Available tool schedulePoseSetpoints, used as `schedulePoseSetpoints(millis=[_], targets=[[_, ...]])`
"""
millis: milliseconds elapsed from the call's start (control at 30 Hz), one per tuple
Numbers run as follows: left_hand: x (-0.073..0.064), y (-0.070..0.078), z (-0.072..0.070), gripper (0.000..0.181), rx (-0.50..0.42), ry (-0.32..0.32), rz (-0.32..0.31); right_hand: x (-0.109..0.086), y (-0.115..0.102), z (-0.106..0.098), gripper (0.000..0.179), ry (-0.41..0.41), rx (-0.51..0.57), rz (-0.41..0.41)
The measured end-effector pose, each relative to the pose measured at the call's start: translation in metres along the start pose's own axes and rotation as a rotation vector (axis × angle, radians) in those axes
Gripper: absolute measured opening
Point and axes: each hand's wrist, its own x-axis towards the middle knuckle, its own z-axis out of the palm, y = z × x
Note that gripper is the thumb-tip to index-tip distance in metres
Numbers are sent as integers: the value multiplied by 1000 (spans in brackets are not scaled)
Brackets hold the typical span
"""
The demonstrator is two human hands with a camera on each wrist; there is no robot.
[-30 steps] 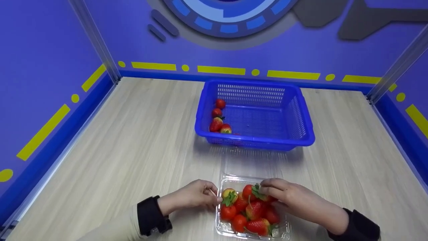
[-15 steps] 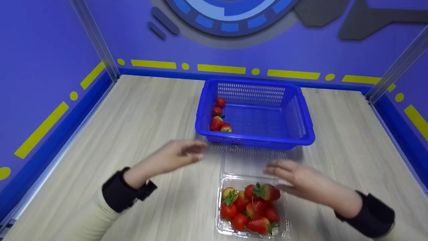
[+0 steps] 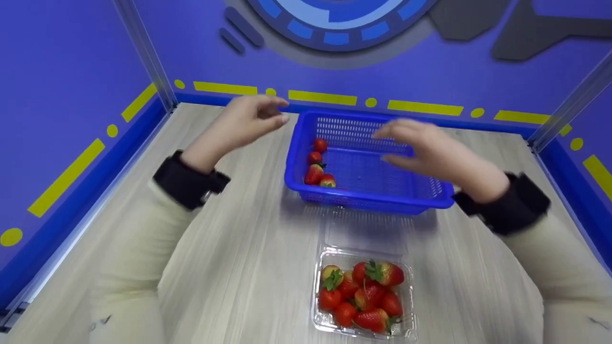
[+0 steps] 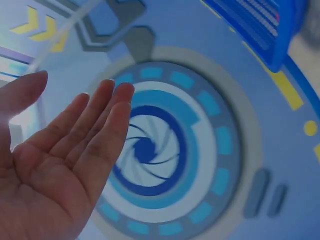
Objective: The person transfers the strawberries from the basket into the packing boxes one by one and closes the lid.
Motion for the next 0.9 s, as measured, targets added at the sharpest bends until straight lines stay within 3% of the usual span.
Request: schedulePoseSetpoints(millis=[200, 400, 533, 700, 800, 900], targets=[[60, -23, 13, 47, 20, -42, -110, 50, 36, -3, 33, -43, 54, 243], [103, -55, 41, 50, 27, -60, -214, 90, 79, 24, 36, -63, 154, 455], [113, -72, 67, 50, 51, -48, -337, 106, 100, 58, 41, -158, 201, 531], [122, -84, 93, 39, 31, -68, -475, 108, 114, 99, 44, -305, 216, 578], [129, -87, 101, 35, -35, -86, -513, 103, 118, 120, 44, -366, 204, 594], [130, -86, 99, 26, -82, -107, -542, 99, 119, 139, 45, -406, 194, 600]])
